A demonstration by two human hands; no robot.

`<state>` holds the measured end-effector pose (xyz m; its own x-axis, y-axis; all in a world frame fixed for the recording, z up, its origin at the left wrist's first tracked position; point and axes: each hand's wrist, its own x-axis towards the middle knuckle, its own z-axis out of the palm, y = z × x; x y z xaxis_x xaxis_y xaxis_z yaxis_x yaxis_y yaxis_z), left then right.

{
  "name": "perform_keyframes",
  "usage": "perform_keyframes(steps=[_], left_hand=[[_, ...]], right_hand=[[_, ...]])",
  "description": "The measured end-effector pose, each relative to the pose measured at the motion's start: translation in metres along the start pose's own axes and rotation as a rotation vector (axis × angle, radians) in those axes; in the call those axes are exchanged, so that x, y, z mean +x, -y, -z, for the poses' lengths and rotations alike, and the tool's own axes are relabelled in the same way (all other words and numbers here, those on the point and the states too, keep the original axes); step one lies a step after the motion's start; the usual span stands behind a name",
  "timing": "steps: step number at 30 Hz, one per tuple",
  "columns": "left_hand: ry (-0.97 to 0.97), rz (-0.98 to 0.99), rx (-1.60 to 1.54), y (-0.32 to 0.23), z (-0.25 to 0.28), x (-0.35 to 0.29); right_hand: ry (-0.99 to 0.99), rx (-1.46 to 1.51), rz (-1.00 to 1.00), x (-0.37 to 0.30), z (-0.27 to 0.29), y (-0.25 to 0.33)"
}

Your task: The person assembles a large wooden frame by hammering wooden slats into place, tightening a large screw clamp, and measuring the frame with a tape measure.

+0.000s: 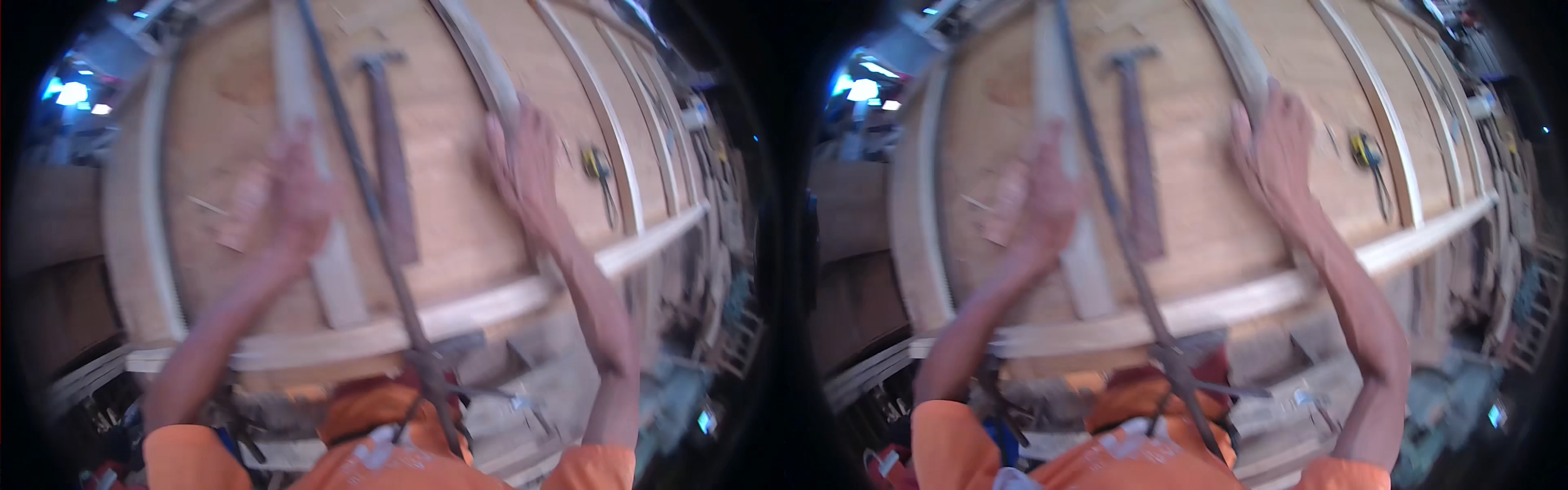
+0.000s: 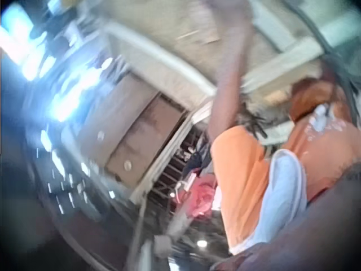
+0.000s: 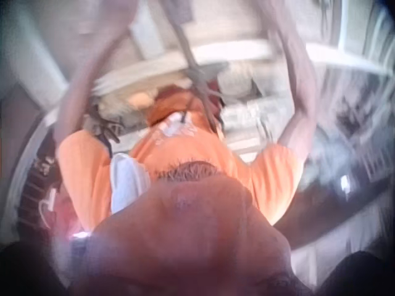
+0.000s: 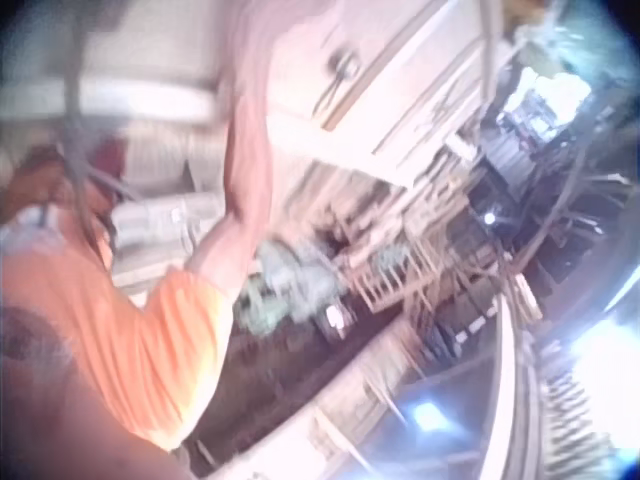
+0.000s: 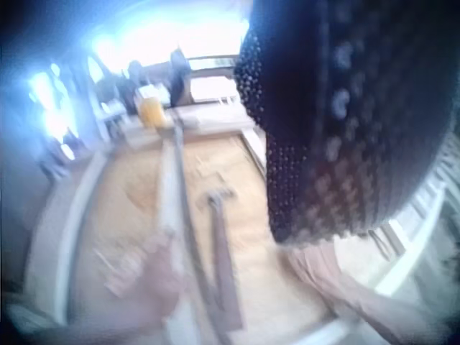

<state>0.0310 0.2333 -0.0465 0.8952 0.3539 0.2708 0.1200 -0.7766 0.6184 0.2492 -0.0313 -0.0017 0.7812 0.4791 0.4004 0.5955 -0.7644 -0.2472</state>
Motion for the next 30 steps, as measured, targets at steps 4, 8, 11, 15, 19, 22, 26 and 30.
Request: perform_keyframes(steps=[4,8,11,15,19,22,26,30], left_hand=[[-0.045,-0.066,0.112,-0.028,0.001,0.005],[-0.073,-0.089,0.166,-0.031,0.021,0.001],[-0.099,-0.094,0.212,-0.023,0.024,-0.004],[-0.036,-0.108,0.184,-0.037,0.008,0.004],[-0.027,-0.073,0.229,-0.001,-0.008,0.009],[-0.044,-0.190,0.335,0.033,0.004,0.006],[-0.273,-0.078,0.124,-0.046,0.020,0.023],[-0.087,-0.209,-0.247,-0.182,-0.017,0.048]], right_hand=[[-0.030,-0.025,-0.016,-0.029,0.019,0.025],[-0.147,0.029,0.216,-0.026,0.023,0.074],[0.382,0.262,0.000,-0.013,0.006,0.132],[0.277,0.296,0.080,-0.010,-0.043,0.103],[0.558,0.551,0.006,0.024,0.037,0.067],[0.325,0.364,0.055,-0.010,0.098,0.035],[0.219,0.267,-0.036,-0.099,0.269,-0.024],[0.290,-0.029,-0.143,-0.183,0.363,-0.075]])
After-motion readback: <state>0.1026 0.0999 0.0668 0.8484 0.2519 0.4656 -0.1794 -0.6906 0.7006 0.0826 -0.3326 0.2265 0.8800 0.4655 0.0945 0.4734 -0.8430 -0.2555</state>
